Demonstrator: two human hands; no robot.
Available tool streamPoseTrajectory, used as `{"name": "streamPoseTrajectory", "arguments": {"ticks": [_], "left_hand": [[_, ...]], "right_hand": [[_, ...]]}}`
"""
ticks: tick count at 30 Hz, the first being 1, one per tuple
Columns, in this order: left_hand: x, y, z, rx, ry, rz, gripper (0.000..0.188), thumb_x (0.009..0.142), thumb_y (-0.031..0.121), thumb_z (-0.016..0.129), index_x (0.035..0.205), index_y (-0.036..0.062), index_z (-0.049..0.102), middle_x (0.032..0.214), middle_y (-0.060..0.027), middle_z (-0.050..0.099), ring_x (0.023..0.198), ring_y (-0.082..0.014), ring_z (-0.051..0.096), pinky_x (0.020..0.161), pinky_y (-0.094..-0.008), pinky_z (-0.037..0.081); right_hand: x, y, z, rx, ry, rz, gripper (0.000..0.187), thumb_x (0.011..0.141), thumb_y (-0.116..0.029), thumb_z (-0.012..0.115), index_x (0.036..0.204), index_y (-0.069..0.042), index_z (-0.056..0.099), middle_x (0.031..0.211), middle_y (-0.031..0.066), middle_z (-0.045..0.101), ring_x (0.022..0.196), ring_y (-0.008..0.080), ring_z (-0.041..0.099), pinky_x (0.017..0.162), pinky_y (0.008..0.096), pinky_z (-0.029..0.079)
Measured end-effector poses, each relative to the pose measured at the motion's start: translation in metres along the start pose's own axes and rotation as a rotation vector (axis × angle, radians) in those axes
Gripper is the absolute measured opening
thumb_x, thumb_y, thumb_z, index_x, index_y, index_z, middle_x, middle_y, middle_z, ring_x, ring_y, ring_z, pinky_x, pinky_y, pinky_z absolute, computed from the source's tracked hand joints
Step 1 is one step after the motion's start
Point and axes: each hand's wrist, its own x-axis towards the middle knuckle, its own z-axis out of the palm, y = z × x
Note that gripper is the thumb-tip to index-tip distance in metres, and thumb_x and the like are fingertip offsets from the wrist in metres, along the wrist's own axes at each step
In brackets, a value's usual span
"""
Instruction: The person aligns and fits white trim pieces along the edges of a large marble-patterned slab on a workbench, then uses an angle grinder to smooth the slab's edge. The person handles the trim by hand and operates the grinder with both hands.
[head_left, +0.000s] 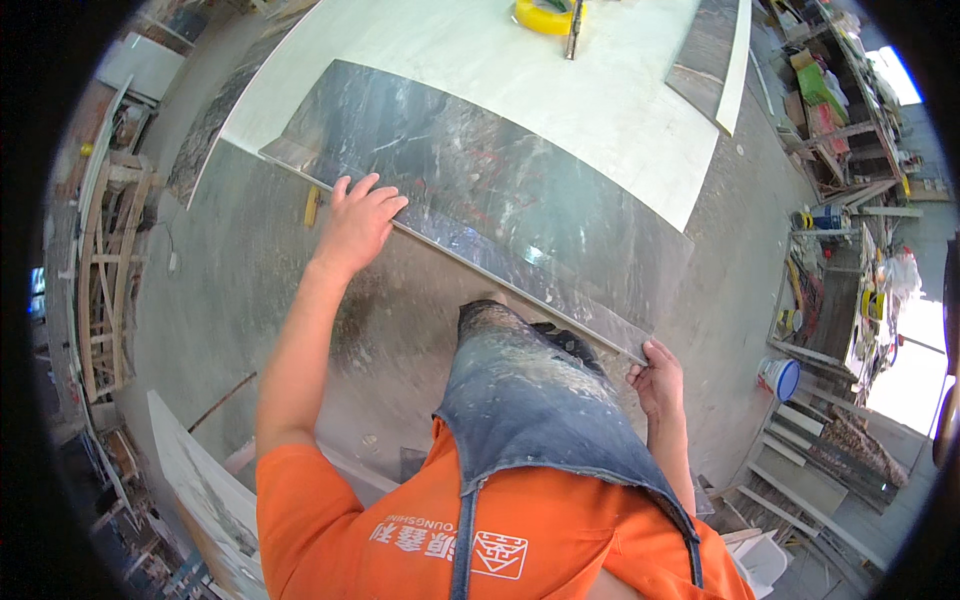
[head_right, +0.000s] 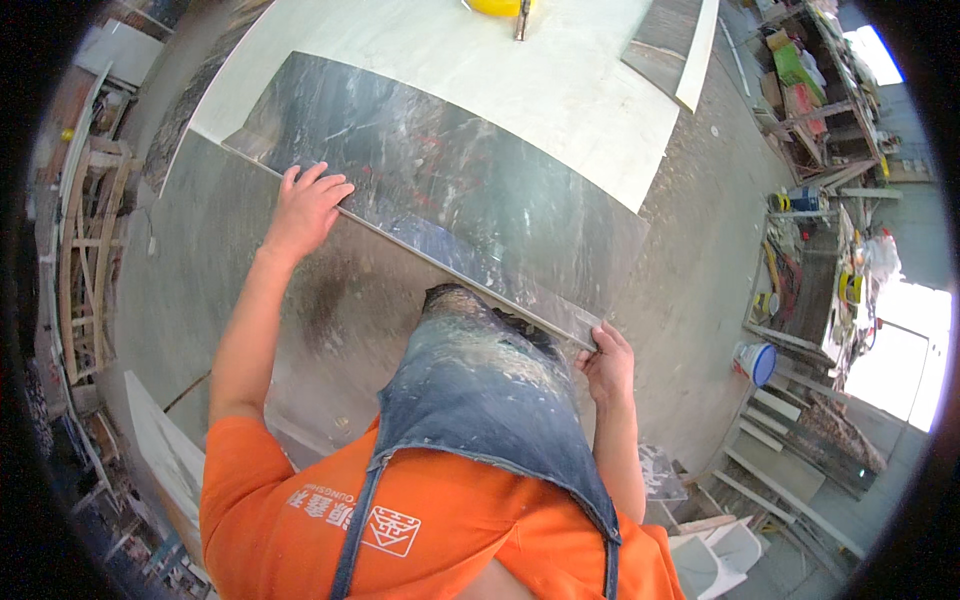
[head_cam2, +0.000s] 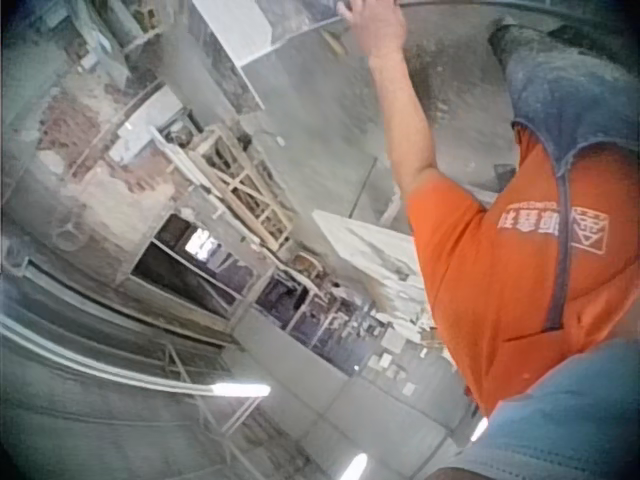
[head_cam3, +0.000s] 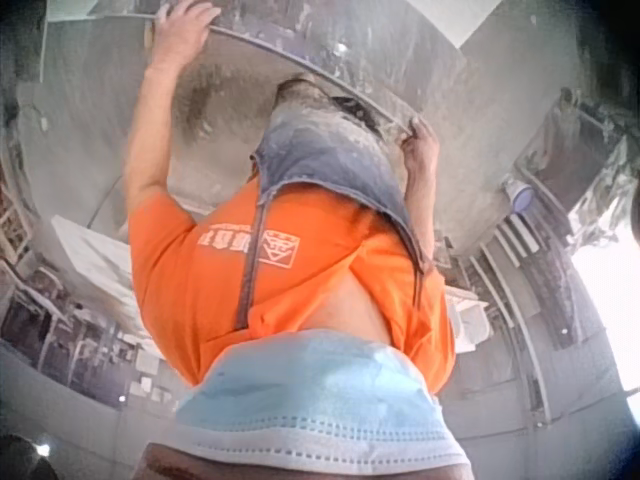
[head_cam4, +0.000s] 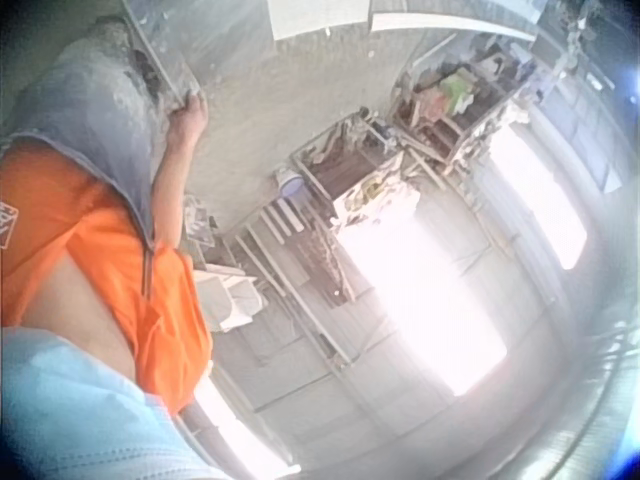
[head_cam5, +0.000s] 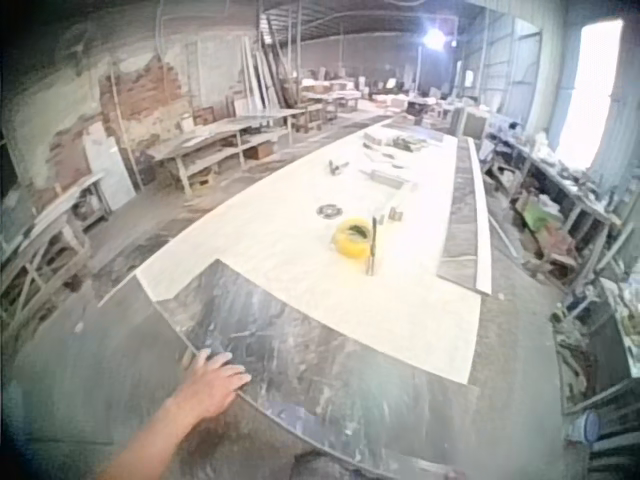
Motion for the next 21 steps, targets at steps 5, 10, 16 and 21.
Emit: {"name": "streamPoseTrajectory", "arguments": {"ticks": [5, 10, 16, 21], "left_hand": [[0.034, -0.014, -0.016, -0.144, -0.070, 0.069, 0.023, 0.085, 0.013, 0.072, 0.109, 0.0115, 0.073, 0.110, -0.0038, 0.073, 0.112, -0.0245, 0.064, 0.104, -0.0446, 0.043], [0.073, -0.012, -0.029, -0.184, -0.143, 0.058, 0.021, 0.087, 0.015, 0.069, 0.107, 0.0098, 0.073, 0.107, -0.0075, 0.072, 0.109, -0.0270, 0.064, 0.097, -0.0424, 0.046], [0.094, -0.016, -0.011, -0.167, -0.169, 0.104, 0.027, 0.086, 0.016, 0.069, 0.111, 0.0083, 0.073, 0.114, -0.0104, 0.071, 0.116, -0.0314, 0.062, 0.102, -0.0446, 0.045], [0.111, -0.067, 0.007, -0.311, 0.075, -0.007, 0.037, 0.086, 0.018, 0.071, 0.121, 0.0049, 0.069, 0.132, -0.0166, 0.065, 0.128, -0.0356, 0.056, 0.111, -0.0469, 0.042]], "right_hand": [[-0.002, -0.008, -0.005, 0.143, 0.033, 0.022, 0.034, 0.104, -0.035, 0.056, 0.109, -0.002, 0.062, 0.080, 0.0069, 0.068, 0.064, 0.0182, 0.064, 0.059, 0.0341, 0.056], [-0.005, -0.012, -0.003, 0.026, 0.157, -0.033, 0.048, 0.102, -0.049, 0.058, 0.111, -0.002, 0.064, 0.087, 0.0071, 0.067, 0.071, 0.0178, 0.065, 0.064, 0.0330, 0.054], [0.008, 0.004, 0.012, -0.181, 0.265, -0.189, 0.043, 0.103, -0.036, 0.059, 0.127, 0.000, 0.063, 0.103, 0.0074, 0.066, 0.083, 0.0158, 0.064, 0.069, 0.0299, 0.054], [0.013, 0.018, 0.016, -0.086, 0.231, -0.186, 0.038, 0.102, -0.023, 0.060, 0.133, -0.002, 0.063, 0.106, 0.0045, 0.067, 0.088, 0.0140, 0.065, 0.073, 0.0280, 0.054]]}}
